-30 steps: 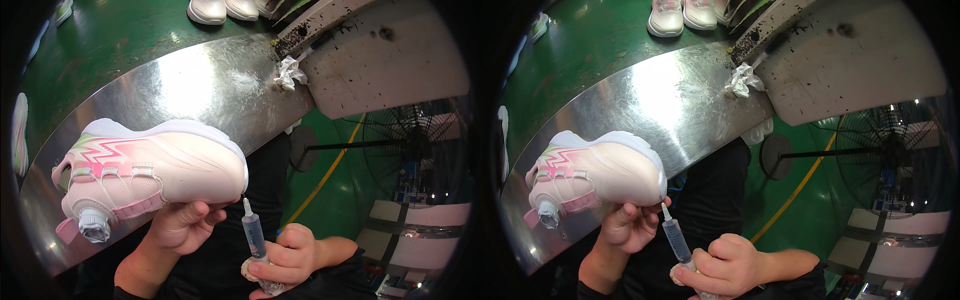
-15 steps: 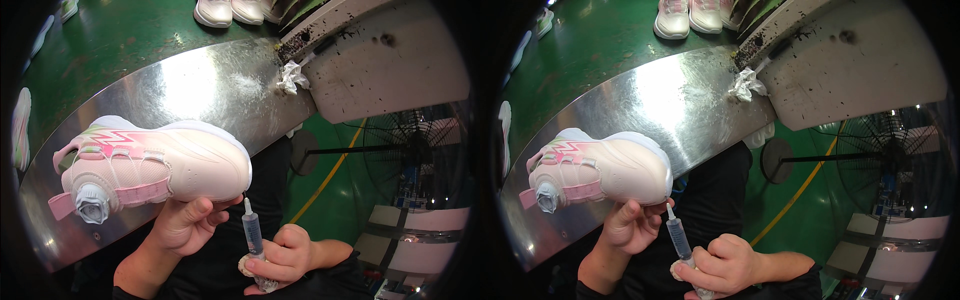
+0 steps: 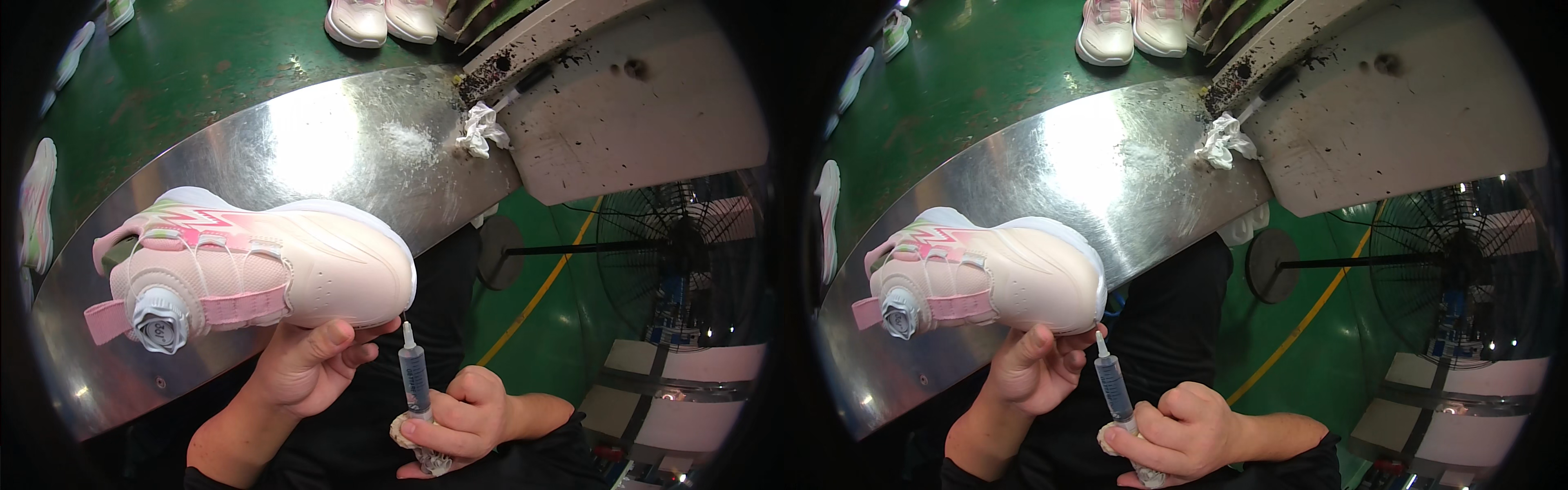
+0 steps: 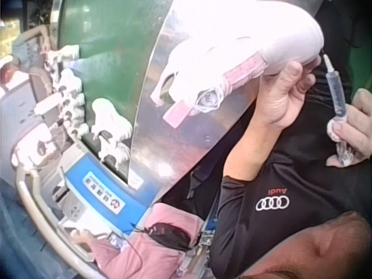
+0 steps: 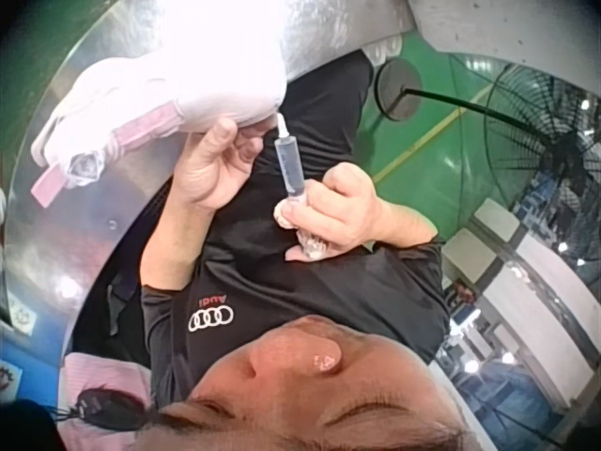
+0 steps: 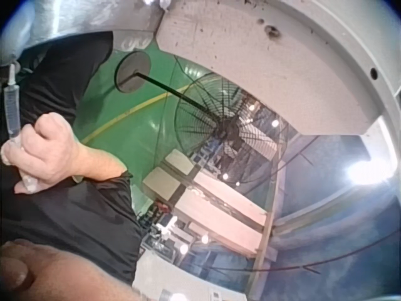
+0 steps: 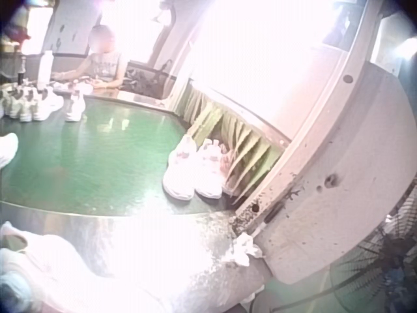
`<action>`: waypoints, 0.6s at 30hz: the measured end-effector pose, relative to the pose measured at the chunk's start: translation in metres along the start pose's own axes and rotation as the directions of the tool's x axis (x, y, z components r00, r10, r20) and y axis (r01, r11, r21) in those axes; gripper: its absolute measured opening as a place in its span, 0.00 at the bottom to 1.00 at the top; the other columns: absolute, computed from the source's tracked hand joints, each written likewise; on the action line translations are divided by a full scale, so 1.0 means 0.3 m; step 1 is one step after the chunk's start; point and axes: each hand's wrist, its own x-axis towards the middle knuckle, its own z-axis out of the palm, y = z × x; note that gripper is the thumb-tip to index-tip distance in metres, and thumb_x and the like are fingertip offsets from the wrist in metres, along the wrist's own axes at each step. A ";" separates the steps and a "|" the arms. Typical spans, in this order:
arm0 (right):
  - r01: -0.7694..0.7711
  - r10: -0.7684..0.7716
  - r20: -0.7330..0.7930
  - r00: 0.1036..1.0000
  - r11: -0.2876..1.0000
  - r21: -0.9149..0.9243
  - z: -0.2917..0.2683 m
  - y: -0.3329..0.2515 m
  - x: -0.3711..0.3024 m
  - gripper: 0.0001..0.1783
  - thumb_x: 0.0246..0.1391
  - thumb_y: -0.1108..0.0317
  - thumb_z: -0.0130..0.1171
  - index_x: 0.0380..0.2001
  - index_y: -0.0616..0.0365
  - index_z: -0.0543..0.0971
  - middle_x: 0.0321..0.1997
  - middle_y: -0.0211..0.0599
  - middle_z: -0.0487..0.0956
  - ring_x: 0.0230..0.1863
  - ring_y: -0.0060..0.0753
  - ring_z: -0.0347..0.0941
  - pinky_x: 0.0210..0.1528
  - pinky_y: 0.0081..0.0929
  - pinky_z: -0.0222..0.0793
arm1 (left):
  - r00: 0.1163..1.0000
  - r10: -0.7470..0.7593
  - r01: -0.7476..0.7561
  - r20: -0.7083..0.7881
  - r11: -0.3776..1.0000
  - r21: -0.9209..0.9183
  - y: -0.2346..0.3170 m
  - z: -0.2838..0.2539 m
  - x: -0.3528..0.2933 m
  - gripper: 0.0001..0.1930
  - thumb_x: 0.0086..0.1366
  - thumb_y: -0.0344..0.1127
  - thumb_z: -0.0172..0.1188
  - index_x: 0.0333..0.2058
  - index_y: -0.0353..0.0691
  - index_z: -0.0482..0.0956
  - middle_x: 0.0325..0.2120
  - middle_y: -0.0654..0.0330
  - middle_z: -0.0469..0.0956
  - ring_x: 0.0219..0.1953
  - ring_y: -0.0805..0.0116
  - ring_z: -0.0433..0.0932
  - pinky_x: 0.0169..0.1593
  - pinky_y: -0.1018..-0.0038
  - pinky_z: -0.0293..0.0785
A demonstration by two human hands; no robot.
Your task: The person takes shoes from a conveyor belt, applies adhesive along their edges using a syringe, and places the shoes back onto the conveyor belt.
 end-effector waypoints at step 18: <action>-0.021 0.021 0.001 1.000 1.000 -0.009 0.010 -0.004 -0.001 0.30 0.36 0.43 0.69 0.40 0.50 0.78 0.31 0.27 0.76 0.24 0.24 0.55 0.22 0.21 0.48 | 1.000 -0.002 0.002 0.011 1.000 -0.002 0.005 -0.002 0.007 0.23 0.62 0.31 0.60 0.54 0.37 0.67 0.48 0.51 0.74 0.51 0.60 0.75 0.45 0.77 0.80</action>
